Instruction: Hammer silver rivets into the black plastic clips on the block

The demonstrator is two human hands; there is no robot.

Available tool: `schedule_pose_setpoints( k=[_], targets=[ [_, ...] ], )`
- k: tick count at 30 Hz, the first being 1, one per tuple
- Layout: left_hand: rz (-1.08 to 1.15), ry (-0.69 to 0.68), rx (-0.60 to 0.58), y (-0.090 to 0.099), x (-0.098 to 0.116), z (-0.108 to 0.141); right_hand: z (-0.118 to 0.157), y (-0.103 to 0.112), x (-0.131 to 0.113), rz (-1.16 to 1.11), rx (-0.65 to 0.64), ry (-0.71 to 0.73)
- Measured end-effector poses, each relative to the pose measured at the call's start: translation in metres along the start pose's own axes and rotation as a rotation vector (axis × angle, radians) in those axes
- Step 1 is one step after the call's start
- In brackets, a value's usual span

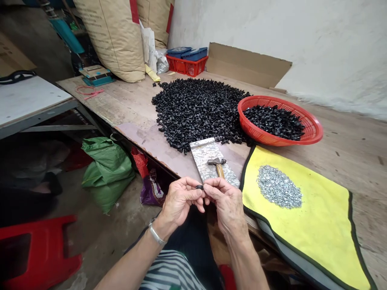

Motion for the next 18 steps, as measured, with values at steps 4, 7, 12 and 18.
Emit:
schedule_pose_setpoints(
  k=[4, 7, 12, 18],
  targets=[
    [-0.093, -0.033, 0.017, 0.004, 0.0, 0.002, 0.0, 0.002, 0.001, -0.004, 0.022, 0.018],
    [-0.103, -0.061, 0.011, 0.004, 0.003, 0.003, 0.003, 0.001, -0.001, -0.013, 0.018, 0.025],
    [-0.046, -0.085, 0.03, 0.003, 0.01, 0.007, 0.006, -0.006, 0.002, -0.029, -0.008, 0.02],
    [-0.006, -0.07, 0.045, 0.003, 0.007, 0.01, 0.006, -0.005, 0.008, -0.08, 0.067, 0.03]
  ],
)
Point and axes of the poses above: each hand's wrist, its own z-axis away from the middle knuckle, its own y-axis out of the back of the hand, x = y × z, the point moved 6 cm from there along -z, towards the middle knuckle, and after that the axes turned 8 degrees about -y, right-handed, at the moved point
